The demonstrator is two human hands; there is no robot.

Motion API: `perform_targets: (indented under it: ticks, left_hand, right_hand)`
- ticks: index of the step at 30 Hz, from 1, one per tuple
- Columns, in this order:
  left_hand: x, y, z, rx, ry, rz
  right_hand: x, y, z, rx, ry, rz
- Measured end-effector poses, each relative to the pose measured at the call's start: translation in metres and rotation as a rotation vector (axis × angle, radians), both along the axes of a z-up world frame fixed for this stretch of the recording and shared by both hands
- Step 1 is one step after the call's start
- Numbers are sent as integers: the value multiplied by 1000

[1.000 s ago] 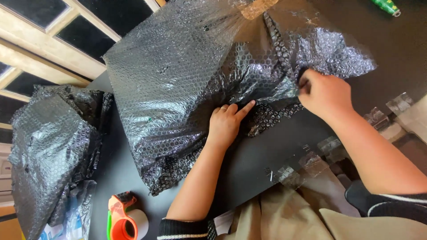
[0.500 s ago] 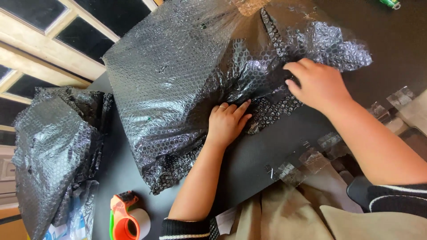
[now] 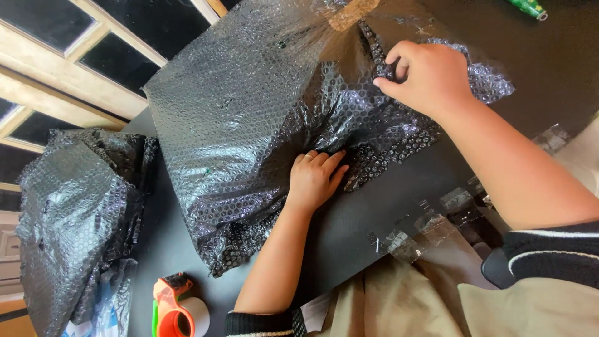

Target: The person uses a tape dispenser to apply clear tape to a black bubble-wrapped package on a table. They smooth the tape and fold the bubble wrap edges to seal the package.

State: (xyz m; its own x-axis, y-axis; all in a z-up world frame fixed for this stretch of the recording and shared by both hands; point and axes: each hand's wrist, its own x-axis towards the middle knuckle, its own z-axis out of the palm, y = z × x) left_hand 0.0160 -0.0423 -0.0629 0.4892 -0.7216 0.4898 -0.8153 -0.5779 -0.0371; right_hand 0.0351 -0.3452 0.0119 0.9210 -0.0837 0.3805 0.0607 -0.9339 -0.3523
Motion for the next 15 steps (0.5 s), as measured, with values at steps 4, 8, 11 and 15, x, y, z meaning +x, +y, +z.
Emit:
perform_targets:
  ticks: [4, 8, 11, 15]
  left_hand:
    - [1, 2, -1, -48, 16, -34]
    - [1, 3, 4, -80, 49, -70]
    - [0, 4, 5, -93, 90, -90]
    - [2, 5, 6, -103, 133, -107]
  right_hand:
    - [5, -12, -9, 177, -40, -38]
    - [4, -35, -23, 377, -36, -56]
    - [-12, -28, -23, 242, -269, 9]
    - [-39, 27, 17, 143, -230, 221]
